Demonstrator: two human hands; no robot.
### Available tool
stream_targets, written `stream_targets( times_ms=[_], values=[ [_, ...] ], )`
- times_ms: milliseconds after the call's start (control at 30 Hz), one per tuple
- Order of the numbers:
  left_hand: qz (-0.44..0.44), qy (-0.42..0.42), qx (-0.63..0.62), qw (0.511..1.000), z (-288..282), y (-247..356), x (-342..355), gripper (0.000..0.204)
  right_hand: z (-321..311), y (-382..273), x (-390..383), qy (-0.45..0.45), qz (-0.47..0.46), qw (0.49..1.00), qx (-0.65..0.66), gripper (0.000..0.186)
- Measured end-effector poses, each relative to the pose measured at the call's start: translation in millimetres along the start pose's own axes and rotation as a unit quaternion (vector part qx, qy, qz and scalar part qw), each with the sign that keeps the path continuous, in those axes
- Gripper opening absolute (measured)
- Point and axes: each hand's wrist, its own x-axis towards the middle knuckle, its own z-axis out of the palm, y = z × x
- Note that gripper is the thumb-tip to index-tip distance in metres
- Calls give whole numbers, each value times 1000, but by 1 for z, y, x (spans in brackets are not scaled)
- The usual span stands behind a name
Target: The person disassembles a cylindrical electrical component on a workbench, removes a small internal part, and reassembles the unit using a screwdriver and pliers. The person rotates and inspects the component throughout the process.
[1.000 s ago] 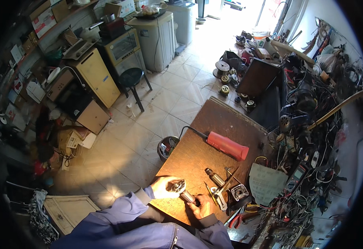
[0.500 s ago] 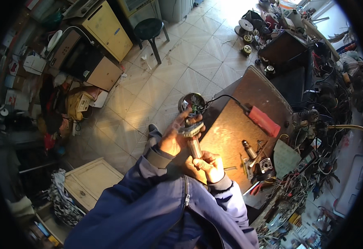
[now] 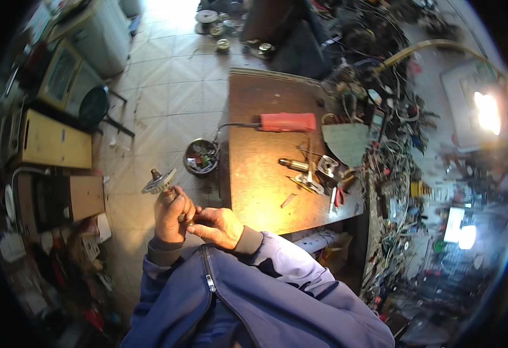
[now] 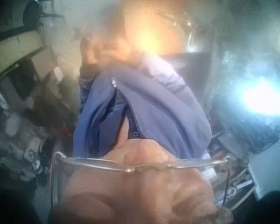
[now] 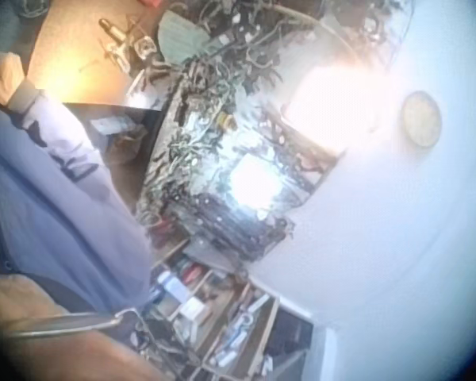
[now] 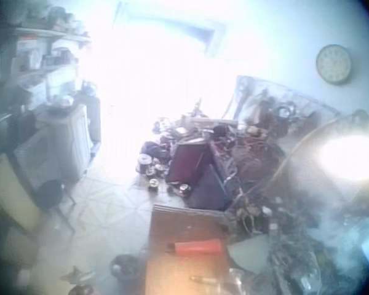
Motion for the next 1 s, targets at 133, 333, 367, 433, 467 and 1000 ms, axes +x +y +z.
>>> stream_targets(
  times_ms=[133,333,367,433,467,1000],
  values=[
    [-55,-18,39,998,34,-38,18,18,-60,36,-54,102,54,986,-124,52],
    [-197,50,101,974,120,-104,33,35,-156,89,-140,187,65,977,-78,33],
    [-211,49,57,975,128,-116,36,37,-168,104,-148,203,72,976,-42,31],
    [-257,51,-84,961,126,-147,45,40,-189,123,-163,224,78,972,3,30],
    [-249,42,-124,960,129,-160,47,41,-199,126,-168,223,75,972,11,31],
    [-113,-66,-143,981,142,-194,54,46,-220,131,-166,196,112,974,-9,27]
  ],
)
